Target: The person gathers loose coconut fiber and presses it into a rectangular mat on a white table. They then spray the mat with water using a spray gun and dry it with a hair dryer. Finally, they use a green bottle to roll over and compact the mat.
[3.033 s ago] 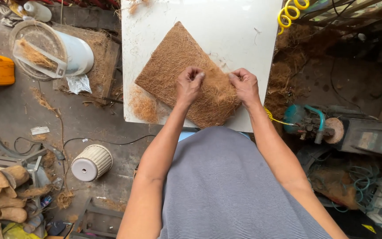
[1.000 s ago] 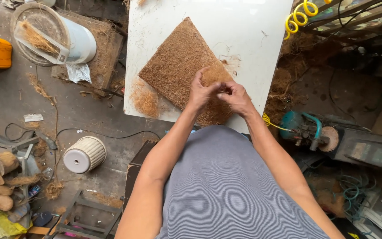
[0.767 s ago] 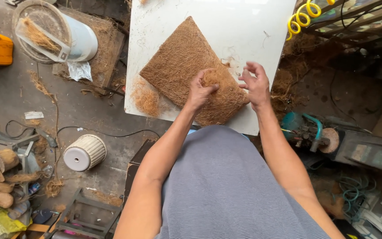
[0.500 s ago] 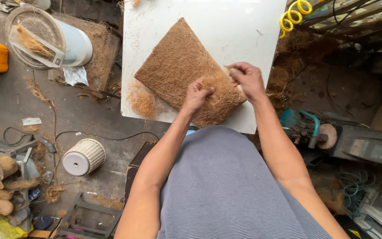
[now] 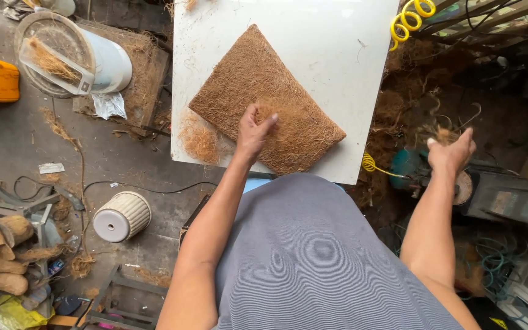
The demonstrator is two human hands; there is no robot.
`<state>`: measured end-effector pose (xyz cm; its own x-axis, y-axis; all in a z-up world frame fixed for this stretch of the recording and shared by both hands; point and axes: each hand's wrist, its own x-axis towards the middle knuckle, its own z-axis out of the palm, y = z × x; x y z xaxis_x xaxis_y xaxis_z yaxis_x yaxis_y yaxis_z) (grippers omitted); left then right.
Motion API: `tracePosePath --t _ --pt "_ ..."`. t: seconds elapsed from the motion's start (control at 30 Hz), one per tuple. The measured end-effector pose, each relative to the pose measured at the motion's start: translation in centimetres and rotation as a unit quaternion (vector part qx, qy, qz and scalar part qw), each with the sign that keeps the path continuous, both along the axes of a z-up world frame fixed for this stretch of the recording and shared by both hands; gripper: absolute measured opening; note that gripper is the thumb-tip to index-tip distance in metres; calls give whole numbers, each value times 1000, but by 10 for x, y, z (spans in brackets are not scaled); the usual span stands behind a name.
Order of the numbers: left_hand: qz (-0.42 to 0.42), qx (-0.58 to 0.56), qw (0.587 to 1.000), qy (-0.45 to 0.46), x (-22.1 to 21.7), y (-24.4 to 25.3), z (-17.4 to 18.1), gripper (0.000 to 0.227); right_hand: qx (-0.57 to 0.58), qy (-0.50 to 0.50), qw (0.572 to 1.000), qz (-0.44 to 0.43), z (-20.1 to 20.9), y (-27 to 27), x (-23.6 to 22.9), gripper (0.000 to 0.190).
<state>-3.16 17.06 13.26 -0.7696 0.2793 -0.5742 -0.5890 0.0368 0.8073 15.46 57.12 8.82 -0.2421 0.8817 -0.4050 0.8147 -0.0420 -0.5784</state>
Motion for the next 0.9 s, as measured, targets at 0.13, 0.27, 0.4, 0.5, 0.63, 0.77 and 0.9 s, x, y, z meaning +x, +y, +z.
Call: tracePosePath --t 0.13,0.27,0.4,0.5,0.63,0.77,0.9 --pt "46 33 996 65 0 8 -64 47 -8 173 978 115 -11 -57 -12 39" --pt "84 20 992 93 -3 36 -49 34 -419 282 850 148 -8 -157 -85 53" --pt "125 -50 986 95 -9 47 -37 31 -389 268 855 216 23 -228 -149 59" --pt "177 -27 982 66 -17 41 -49 22 -372 314 858 164 5 -227 -173 24" --pt "200 -1 977 69 -40 25 -42 22 -360 344 853 156 -3 -215 -198 13" --pt "204 -10 970 132 -72 14 -26 34 -347 295 868 199 5 -207 -225 14" --pt "74 -223 893 384 -98 9 -10 48 -384 191 884 187 26 -207 -246 18"
